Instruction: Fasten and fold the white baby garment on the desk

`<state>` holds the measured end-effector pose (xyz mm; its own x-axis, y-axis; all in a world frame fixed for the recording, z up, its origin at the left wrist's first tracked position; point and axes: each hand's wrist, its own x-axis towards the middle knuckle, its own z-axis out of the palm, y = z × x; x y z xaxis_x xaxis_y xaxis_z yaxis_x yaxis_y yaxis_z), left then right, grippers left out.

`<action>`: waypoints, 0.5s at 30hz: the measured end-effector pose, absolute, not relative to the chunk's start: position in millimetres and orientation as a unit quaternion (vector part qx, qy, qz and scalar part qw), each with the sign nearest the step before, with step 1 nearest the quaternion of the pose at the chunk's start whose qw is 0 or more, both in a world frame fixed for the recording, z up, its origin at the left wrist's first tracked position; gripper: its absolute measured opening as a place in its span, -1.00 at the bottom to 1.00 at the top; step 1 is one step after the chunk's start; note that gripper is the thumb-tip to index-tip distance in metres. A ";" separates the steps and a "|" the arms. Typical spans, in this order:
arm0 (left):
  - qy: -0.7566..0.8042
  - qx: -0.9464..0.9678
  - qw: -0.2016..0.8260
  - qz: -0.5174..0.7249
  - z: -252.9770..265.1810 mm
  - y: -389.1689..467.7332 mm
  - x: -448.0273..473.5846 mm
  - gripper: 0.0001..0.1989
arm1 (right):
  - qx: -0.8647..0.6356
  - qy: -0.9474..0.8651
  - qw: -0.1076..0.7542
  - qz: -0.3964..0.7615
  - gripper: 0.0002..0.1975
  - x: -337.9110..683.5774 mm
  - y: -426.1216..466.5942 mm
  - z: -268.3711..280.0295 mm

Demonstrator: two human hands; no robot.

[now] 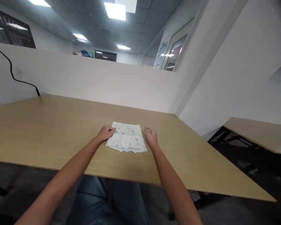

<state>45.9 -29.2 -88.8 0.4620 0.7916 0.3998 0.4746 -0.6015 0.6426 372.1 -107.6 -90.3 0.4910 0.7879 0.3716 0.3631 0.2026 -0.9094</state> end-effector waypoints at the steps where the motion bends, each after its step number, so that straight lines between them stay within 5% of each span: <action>1: 0.385 0.824 0.227 0.348 -88.9 -29.1 45.9 -0.48 | -0.606 -0.473 0.615 0.174 -0.57 372.1 -107.7 -90.3; 15: 0.380 0.830 0.227 0.340 -90.8 -26.9 45.8 -0.46 | -0.582 -0.500 0.609 0.199 -0.64 367.0 -111.6 -85.1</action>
